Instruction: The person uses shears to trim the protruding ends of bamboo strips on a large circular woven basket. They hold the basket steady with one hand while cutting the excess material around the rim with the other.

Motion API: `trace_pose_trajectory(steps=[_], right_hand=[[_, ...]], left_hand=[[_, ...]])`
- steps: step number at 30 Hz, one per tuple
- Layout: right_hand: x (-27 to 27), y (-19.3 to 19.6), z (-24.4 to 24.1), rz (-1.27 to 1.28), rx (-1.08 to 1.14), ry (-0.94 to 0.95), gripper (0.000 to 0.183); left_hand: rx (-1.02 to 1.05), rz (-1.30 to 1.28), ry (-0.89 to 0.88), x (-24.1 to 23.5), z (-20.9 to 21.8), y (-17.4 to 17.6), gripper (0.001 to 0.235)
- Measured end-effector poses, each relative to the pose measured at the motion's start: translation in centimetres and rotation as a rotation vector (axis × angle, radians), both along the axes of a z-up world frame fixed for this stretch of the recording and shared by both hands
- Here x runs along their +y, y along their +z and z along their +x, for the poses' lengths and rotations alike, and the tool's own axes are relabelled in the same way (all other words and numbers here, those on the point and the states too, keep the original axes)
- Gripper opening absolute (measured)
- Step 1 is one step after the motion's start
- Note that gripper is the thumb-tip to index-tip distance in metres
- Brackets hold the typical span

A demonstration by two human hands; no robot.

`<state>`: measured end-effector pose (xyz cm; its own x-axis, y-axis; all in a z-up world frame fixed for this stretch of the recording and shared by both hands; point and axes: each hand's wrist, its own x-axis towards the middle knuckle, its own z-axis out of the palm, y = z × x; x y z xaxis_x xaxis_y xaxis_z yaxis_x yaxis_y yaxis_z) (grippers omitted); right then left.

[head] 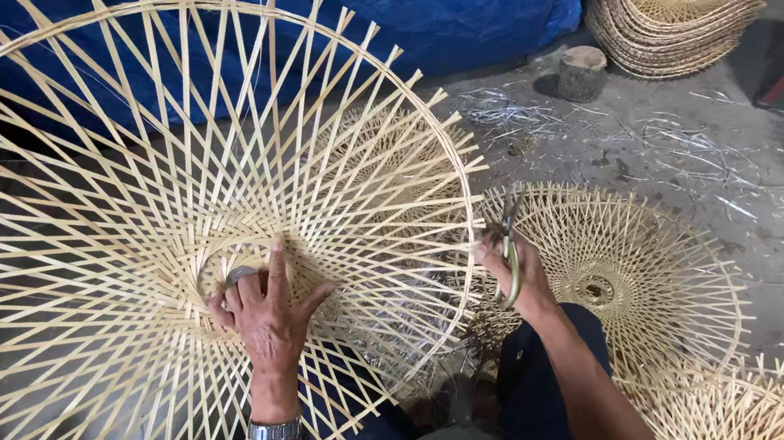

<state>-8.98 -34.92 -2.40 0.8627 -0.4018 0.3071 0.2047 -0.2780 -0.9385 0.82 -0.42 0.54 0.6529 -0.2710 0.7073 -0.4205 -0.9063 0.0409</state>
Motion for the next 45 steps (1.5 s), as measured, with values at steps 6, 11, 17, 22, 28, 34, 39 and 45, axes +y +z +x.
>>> trace_pose_trajectory(steps=[6, 11, 17, 22, 28, 34, 39, 45], right_hand=[[1.2, -2.6, 1.5, 0.078, 0.087, -0.041, 0.022], [-0.7, -5.5, 2.8, 0.149, -0.067, 0.156, 0.029], [-7.0, -2.0, 1.8, -0.312, 0.089, 0.223, 0.061], [-6.5, -1.6, 1.7, -0.232, 0.256, 0.229, 0.064], [-5.5, 0.9, 3.4, -0.239, 0.209, 0.227, 0.062], [-5.0, 1.9, 3.6, -0.271, 0.146, 0.179, 0.057], [-4.5, 3.1, 3.3, -0.292, 0.092, 0.152, 0.048], [-3.4, 3.6, 2.6, -0.248, 0.045, 0.093, 0.04]], left_hand=[[0.08, -0.075, 0.117, -1.6, -0.1, 0.0, 0.117], [0.054, -0.107, 0.28, -4.4, 0.1, -0.6, 0.119], [0.022, -0.122, 0.29, -3.7, 0.9, -0.6, 0.117], [-0.014, -0.12, 0.272, -3.6, 0.8, -1.3, 0.118], [-0.022, -0.185, 0.217, -3.4, 0.7, -1.6, 0.117], [-0.056, -0.172, 0.198, -3.2, 0.9, -2.3, 0.117], [-0.062, -0.168, 0.215, -3.2, 1.1, -2.2, 0.115], [-0.048, -0.179, 0.208, -3.2, 0.7, -1.5, 0.114]])
